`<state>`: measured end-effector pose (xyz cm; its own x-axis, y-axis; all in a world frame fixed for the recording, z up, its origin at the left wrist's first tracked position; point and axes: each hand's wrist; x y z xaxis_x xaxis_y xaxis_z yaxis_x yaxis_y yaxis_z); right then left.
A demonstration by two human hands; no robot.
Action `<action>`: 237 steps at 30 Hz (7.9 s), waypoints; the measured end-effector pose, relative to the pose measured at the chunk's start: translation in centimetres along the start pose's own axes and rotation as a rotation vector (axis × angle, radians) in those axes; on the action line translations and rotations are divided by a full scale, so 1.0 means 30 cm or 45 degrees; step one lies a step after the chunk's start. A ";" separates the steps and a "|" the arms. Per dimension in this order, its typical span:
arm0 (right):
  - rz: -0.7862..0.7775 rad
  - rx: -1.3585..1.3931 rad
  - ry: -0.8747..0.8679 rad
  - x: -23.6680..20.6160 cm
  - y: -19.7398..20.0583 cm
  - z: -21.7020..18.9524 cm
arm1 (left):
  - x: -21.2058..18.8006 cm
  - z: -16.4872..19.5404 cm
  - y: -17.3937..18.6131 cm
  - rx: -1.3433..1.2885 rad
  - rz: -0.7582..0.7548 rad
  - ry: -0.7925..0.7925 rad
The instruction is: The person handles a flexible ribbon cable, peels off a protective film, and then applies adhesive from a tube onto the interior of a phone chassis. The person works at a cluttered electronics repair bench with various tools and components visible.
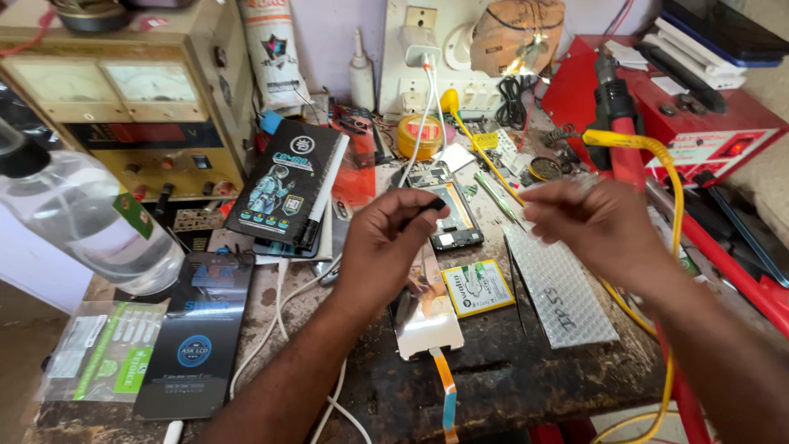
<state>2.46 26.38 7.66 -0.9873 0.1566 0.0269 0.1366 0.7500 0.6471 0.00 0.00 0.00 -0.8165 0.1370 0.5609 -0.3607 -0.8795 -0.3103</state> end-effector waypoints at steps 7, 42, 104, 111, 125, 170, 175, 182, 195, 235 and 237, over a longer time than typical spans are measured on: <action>-0.252 0.481 0.193 -0.060 -0.141 -0.116 | 0.002 0.077 -0.037 -0.176 -0.105 0.140; 0.014 0.367 0.342 -0.152 -0.082 -0.055 | -0.011 0.108 -0.122 0.412 -0.415 -0.017; -0.056 -0.217 -0.085 0.002 0.059 0.190 | 0.044 0.083 -0.100 0.389 -0.422 0.072; -0.133 -0.526 0.301 -0.039 -0.100 0.101 | 0.031 0.081 -0.072 0.308 -0.426 0.043; 0.013 0.423 0.268 -0.118 -0.178 0.076 | 0.003 0.111 -0.028 0.164 -0.432 0.049; 0.366 -0.332 0.895 -0.194 -0.213 -0.067 | -0.008 0.129 -0.015 0.538 -0.560 -0.231; 0.350 -0.347 0.881 -0.196 -0.205 -0.063 | -0.011 0.136 -0.018 0.561 -0.572 -0.228; 0.314 -0.330 0.825 -0.188 -0.212 -0.055 | -0.009 0.142 -0.022 0.550 -0.579 -0.221; 0.524 -0.247 0.844 -0.194 -0.184 -0.002 | 0.005 0.178 -0.017 0.249 -0.491 -0.034; 0.137 0.793 0.548 0.040 -0.140 -0.006 | 0.093 0.263 0.082 1.367 -0.222 -0.259; 0.167 0.767 0.501 0.044 -0.142 0.012 | 0.097 0.265 0.113 1.337 -0.151 -0.258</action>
<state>0.61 23.63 4.68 -0.9005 0.1120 0.4202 0.1647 0.9821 0.0912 -0.02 -6.21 6.67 -0.6772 0.2539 0.6906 0.2137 -0.8302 0.5148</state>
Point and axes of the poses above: each hand's wrist, its own x-axis towards the middle knuckle, its own y-axis out of the back of the hand, z = x × y, and after that the axes turned 11 degrees about -y, right-handed
